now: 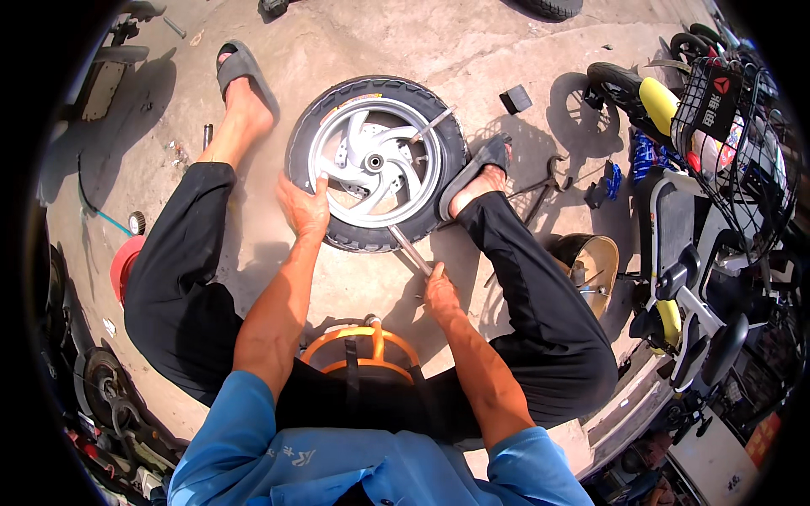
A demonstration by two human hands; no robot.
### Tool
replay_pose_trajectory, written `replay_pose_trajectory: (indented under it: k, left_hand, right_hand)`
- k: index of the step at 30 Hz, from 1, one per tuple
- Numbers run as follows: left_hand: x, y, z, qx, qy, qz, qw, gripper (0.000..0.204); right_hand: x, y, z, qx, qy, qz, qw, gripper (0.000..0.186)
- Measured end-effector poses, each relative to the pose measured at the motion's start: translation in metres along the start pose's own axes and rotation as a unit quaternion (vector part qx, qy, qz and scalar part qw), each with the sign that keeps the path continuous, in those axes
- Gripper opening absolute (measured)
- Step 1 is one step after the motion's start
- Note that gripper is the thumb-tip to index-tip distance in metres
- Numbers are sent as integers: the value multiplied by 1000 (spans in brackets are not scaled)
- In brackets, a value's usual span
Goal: The person unpacks a new scooter tire from its plastic wrapping and places it onto a metal rim. Using tire levers, they pry the tire bead over the rim edge to secure it. Finally, they attach an air hose to the valve stem to inflate the tire.
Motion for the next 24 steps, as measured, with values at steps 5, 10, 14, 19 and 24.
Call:
replay_pose_trajectory:
  k: [5, 10, 14, 19, 24]
  left_hand:
    - [-7, 8, -16, -8, 27, 13, 1000, 105]
    - [16, -9, 17, 52, -13, 65, 996, 112]
    - [14, -33, 5, 127, -40, 105, 985, 117]
    - [-35, -73, -126, 74, 170, 239, 953, 82]
    - [-61, -173, -202, 21, 351, 348, 869, 68]
  right_hand:
    - [40, 12, -41, -91, -18, -54, 994, 31]
    - [-19, -5, 11, -173, -202, -10, 964, 37]
    - [-126, -114, 76, -118, -190, -63, 973, 35]
    - [-250, -314, 70, -149, -157, -249, 944, 34]
    - [-294, -415, 34, -246, -63, -297, 920, 71]
Point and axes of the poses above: each hand's wrist, its own x-axis towards the middle knuckle, its own y-axis out of the palm, z = x × y, the point moved 7 cm from there along x, towards the middle knuckle, and after that the axes turned 2 degrees about -x, right-handed, at the moved point
